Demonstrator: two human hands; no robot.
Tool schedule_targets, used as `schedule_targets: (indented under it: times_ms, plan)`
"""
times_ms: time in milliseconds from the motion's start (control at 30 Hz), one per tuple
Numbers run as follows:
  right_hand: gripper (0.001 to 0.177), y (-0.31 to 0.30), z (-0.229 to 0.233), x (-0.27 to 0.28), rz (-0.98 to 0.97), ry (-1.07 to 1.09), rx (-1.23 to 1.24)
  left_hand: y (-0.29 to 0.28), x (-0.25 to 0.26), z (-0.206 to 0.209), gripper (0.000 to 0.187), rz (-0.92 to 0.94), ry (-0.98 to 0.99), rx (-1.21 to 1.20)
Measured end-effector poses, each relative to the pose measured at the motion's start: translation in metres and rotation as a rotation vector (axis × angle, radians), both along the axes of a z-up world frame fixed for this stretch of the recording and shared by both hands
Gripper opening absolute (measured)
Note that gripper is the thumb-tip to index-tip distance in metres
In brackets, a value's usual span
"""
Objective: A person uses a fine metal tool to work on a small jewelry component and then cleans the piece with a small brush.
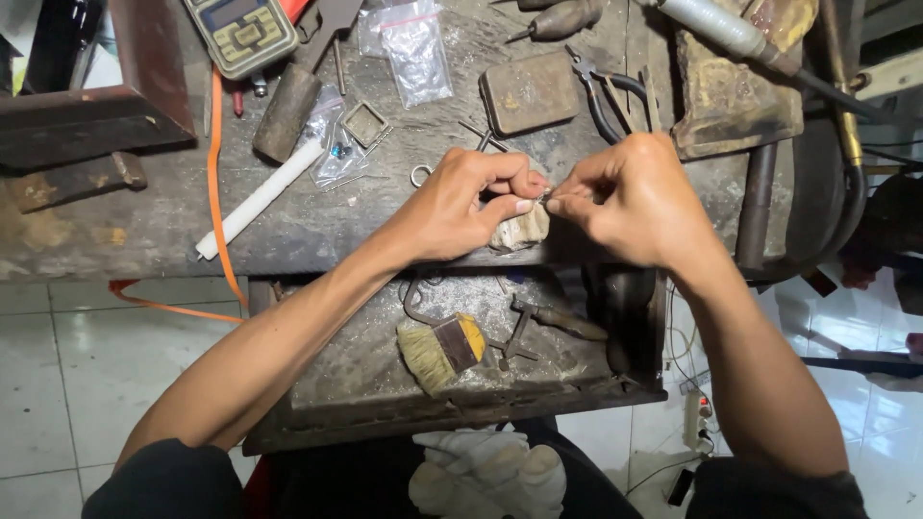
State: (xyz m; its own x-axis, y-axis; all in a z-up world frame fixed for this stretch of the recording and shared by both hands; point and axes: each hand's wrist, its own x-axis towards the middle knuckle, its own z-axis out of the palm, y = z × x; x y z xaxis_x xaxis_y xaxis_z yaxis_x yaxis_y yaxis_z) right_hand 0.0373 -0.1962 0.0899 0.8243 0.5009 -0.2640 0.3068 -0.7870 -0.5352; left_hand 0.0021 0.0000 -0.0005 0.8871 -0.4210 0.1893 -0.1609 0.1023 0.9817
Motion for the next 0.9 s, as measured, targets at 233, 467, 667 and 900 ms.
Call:
schedule_targets:
  times_ms: [233, 467, 667, 900]
  plan:
    - [0.004, -0.007, -0.016, -0.006, 0.128, -0.180, -0.189, 0.000, 0.000, -0.001, 0.004, 0.004, -0.016, 0.021]
    - [0.007, -0.007, -0.018, -0.007, 0.150, -0.136, -0.224, -0.001, 0.000, 0.002, 0.004, 0.007, -0.021, 0.022]
    - [0.010, 0.006, -0.009, 0.016, 0.140, -0.046, -0.239, 0.000, 0.001, -0.001, 0.004, 0.005, -0.016, 0.030]
    - [0.007, -0.004, 0.002, 0.003, 0.109, -0.047, -0.119, -0.001, -0.003, -0.005, 0.004, 0.002, 0.016, 0.071]
